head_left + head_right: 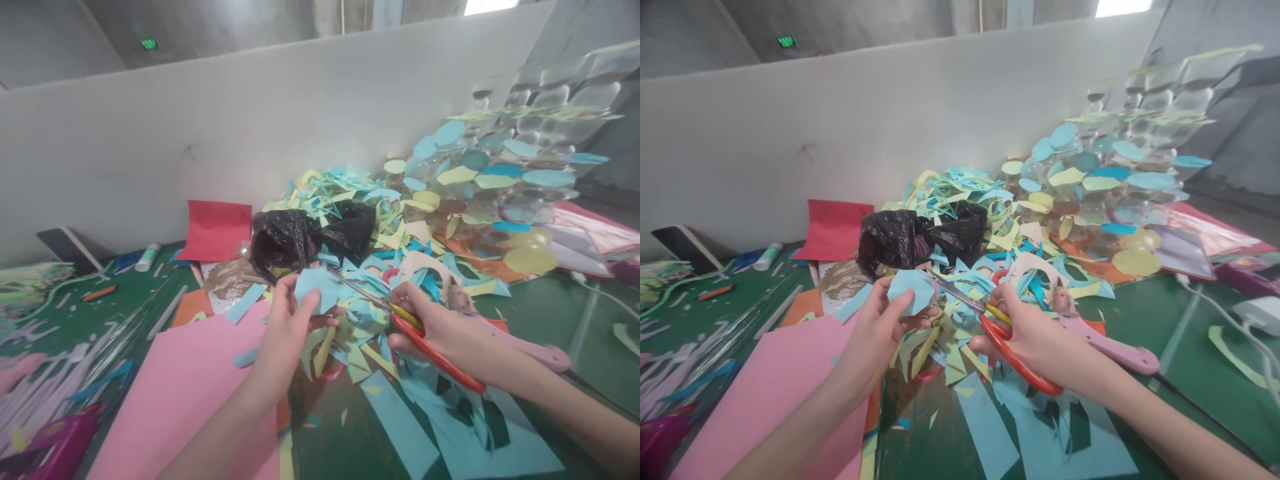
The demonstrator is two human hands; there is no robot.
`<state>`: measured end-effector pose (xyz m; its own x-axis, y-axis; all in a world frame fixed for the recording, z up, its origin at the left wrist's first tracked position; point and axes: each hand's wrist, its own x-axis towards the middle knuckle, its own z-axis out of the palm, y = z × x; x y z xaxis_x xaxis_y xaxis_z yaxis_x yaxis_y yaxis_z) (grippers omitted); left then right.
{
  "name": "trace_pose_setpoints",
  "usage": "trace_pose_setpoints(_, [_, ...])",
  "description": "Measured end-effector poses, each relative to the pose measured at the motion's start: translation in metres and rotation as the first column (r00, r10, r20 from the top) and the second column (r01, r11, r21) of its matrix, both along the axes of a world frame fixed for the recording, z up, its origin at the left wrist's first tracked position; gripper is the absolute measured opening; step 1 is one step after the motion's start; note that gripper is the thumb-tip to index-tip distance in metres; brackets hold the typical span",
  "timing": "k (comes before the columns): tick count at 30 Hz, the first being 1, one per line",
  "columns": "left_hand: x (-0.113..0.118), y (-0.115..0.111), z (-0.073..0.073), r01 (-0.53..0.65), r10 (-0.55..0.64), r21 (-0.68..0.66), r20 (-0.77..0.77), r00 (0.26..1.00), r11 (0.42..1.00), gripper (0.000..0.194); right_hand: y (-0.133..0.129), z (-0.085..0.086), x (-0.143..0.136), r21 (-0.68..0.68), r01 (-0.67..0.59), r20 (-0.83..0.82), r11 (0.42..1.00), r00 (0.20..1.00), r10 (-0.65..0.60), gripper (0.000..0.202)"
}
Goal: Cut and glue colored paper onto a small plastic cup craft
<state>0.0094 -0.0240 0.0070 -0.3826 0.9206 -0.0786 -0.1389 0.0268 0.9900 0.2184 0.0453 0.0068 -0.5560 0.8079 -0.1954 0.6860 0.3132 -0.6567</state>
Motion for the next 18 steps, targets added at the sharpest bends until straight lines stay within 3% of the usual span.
trace_pose_setpoints(11, [0.006, -0.003, -0.007, 0.035, -0.033, 0.017, -0.124, 0.992, 0.999, 0.037, 0.001, -0.015, -0.004, -0.113, -0.048, -0.222, 0.993, 0.975, 0.022, 0.043])
trace_pose_setpoints(18, [0.006, -0.004, -0.009, 0.07, -0.069, 0.007, -0.057, 0.996, 0.998, 0.039, 0.007, -0.027, -0.001, 0.066, 0.049, -0.214, 0.997, 0.976, -0.034, 0.04])
